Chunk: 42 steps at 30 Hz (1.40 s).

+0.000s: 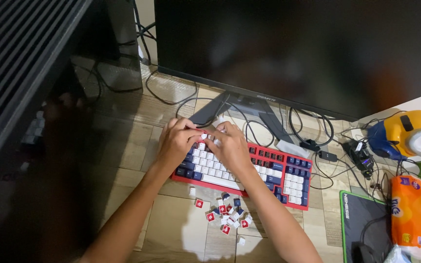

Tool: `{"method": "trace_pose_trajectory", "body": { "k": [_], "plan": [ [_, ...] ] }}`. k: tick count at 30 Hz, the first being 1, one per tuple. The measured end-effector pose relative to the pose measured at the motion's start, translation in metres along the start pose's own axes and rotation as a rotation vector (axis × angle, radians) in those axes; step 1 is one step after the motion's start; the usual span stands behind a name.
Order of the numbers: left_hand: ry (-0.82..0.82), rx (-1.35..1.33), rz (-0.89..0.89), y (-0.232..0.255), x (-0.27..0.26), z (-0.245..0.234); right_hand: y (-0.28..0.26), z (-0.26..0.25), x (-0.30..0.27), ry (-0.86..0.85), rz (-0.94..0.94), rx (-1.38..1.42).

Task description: Cleaning individual mechanical keyboard keycaps with a wipe and organizing them.

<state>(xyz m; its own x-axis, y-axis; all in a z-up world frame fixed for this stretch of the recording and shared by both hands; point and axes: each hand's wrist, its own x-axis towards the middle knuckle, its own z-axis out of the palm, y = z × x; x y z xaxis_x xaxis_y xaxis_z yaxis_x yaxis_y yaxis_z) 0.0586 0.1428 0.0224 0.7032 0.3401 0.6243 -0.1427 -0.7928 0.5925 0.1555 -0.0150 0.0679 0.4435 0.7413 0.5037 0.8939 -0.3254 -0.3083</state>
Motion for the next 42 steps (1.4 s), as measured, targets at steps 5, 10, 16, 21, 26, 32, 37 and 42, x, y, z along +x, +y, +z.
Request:
{"method": "trace_pose_trajectory", "body": {
  "k": [5, 10, 16, 21, 26, 32, 37, 42],
  "plan": [
    [0.0, 0.017, 0.027, -0.003, -0.002, 0.002, 0.005, 0.006, -0.007, 0.01, -0.067, -0.031],
    [0.041, -0.002, 0.044, 0.004, -0.001, 0.0, 0.002, 0.0, -0.01, 0.011, -0.211, -0.16],
    [0.046, 0.01, 0.082, 0.004, -0.002, 0.002, 0.004, -0.002, -0.013, -0.047, -0.262, -0.296],
    [0.026, 0.068, 0.035, 0.01, -0.003, 0.003, 0.004, -0.002, -0.016, -0.073, -0.311, -0.349],
    [-0.039, 0.12, 0.036, 0.012, -0.001, -0.001, 0.0, -0.008, -0.012, -0.106, -0.268, -0.36],
    [0.001, 0.127, 0.093, 0.034, -0.008, -0.009, -0.011, -0.037, -0.036, -0.09, -0.052, 0.04],
    [-0.189, -0.02, 0.096, 0.07, -0.041, 0.0, 0.01, -0.062, -0.097, 0.008, 0.235, 0.401],
    [-0.675, -0.204, -0.117, 0.105, -0.076, -0.002, 0.034, -0.063, -0.158, 0.098, 0.639, 1.013]
  ]
}}
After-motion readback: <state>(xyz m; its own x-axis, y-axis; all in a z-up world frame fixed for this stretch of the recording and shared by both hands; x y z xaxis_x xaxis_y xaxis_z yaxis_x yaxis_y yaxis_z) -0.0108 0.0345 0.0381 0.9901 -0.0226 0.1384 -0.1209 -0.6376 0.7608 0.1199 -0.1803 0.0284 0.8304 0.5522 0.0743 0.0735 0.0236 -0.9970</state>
